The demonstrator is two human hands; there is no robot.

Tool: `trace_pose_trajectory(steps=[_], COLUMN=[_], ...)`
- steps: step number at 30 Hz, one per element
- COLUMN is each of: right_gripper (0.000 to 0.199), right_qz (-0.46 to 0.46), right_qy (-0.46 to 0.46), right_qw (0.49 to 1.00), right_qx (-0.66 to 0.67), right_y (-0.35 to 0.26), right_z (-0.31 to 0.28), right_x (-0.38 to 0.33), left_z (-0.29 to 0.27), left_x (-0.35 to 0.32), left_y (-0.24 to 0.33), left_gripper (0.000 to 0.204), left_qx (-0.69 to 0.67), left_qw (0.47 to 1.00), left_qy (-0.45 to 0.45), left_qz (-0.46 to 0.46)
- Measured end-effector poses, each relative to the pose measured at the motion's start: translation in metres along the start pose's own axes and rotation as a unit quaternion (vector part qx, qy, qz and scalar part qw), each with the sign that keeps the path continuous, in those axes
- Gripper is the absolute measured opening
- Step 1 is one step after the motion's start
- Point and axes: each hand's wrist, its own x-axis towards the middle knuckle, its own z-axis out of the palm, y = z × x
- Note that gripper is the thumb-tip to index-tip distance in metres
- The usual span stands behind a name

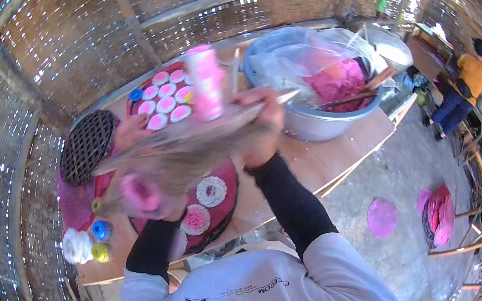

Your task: The person prepares traditional snacks by stuffing dough into a wooden mold, pressing it to form shapes on a tray, and decorating them with pink dough using a thin tool.

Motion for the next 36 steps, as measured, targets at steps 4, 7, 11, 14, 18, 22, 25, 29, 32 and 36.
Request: trace_pose_trajectory(steps=[4, 7, 11, 14, 18, 22, 25, 29, 32, 36], right_gripper=[0.019, 0.022, 0.020, 0.015, 0.012, 0.011, 0.010, 0.010, 0.010, 0.012], right_qz=[0.169, -0.055, -0.111, -0.099, -0.155, -0.179, -0.170, -0.278, -0.258, -0.218], right_qy=[-0.238, -0.506, -0.363, -0.450, -0.510, -0.565, -0.543, -0.566, -0.599, -0.604], right_qw=[0.950, 0.588, 0.281, 0.060, 0.038, 0.093, 0.099, 0.136, 0.124, 0.032], right_qx=[-0.113, -0.628, -0.882, -0.885, -0.845, -0.800, -0.816, -0.764, -0.748, -0.766], right_y=[-0.031, -0.094, -0.191, -0.200, -0.174, -0.149, -0.183, -0.182, -0.166, -0.103], right_z=[-0.020, -0.039, -0.094, -0.154, -0.196, -0.173, -0.123, -0.059, -0.025, -0.051], right_x=[0.006, 0.060, 0.160, 0.201, 0.209, 0.197, 0.203, 0.219, 0.223, 0.217], left_z=[-0.003, -0.022, 0.016, 0.035, 0.046, 0.039, 0.058, 0.035, 0.011, 0.017], left_x=[0.020, 0.023, 0.047, 0.059, 0.064, 0.052, 0.063, 0.051, 0.043, 0.052], left_y=[0.004, 0.031, 0.017, 0.020, 0.020, 0.044, 0.020, 0.030, 0.046, 0.031], left_gripper=[0.050, 0.048, 0.045, 0.044, 0.041, 0.039, 0.037, 0.038, 0.038, 0.031], left_qx=[0.056, 0.134, 0.147, 0.179, 0.221, 0.300, 0.283, 0.415, 0.385, 0.397], left_qw=[0.992, 0.973, 0.963, 0.953, 0.938, 0.914, 0.921, 0.859, 0.870, 0.870], left_qy=[0.095, 0.164, 0.183, 0.197, 0.218, 0.232, 0.217, 0.252, 0.264, 0.227], left_qz=[0.059, 0.093, 0.131, 0.148, 0.151, 0.147, 0.155, 0.162, 0.158, 0.183])
